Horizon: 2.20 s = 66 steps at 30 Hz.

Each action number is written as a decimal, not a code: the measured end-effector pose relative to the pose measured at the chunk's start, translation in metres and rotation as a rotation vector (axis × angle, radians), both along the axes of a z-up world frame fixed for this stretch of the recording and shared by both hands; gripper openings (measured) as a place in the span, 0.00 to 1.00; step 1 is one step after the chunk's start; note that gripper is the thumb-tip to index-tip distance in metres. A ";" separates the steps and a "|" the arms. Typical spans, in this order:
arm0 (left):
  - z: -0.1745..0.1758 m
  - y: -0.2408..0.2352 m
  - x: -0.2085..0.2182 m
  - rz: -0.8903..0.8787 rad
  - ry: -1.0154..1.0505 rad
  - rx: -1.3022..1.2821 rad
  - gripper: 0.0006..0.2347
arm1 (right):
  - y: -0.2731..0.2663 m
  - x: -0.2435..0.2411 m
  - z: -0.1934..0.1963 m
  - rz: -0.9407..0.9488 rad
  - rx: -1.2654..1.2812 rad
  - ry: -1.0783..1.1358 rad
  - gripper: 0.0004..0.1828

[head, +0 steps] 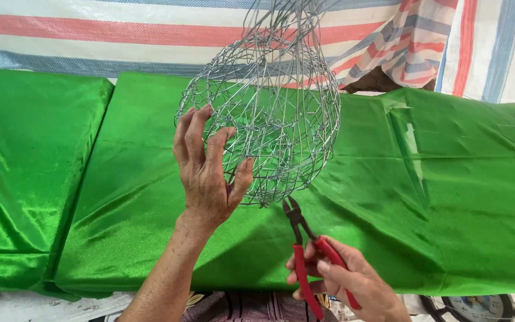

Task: Trimming and shaping a wire mesh structure using hand-held wire cutters.

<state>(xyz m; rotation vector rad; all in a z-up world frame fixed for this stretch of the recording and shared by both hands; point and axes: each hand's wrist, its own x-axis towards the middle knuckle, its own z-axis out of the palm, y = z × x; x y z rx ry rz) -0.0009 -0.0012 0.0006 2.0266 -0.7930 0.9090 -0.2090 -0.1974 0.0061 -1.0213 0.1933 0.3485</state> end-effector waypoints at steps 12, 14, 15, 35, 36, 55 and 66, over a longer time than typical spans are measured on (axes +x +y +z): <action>-0.006 -0.004 -0.008 0.080 -0.023 -0.054 0.24 | 0.020 0.004 -0.016 -0.067 0.179 0.038 0.11; -0.008 -0.004 -0.009 0.063 -0.013 -0.062 0.23 | 0.021 0.007 -0.018 -0.064 0.184 0.015 0.11; -0.010 -0.003 -0.008 0.062 0.006 -0.063 0.23 | 0.022 0.009 -0.017 -0.070 0.145 0.015 0.10; -0.038 0.003 -0.020 0.124 0.043 0.119 0.30 | 0.029 0.011 -0.005 -0.079 0.141 -0.004 0.11; -0.038 0.002 -0.020 0.125 0.039 0.117 0.30 | 0.028 0.012 -0.003 -0.062 0.130 -0.013 0.11; -0.031 0.007 -0.017 0.115 0.021 0.169 0.42 | 0.009 0.027 -0.008 -0.040 -0.119 -0.051 0.06; -0.029 0.010 -0.020 0.103 -0.002 0.182 0.40 | 0.006 0.027 -0.019 -0.030 -0.285 -0.128 0.05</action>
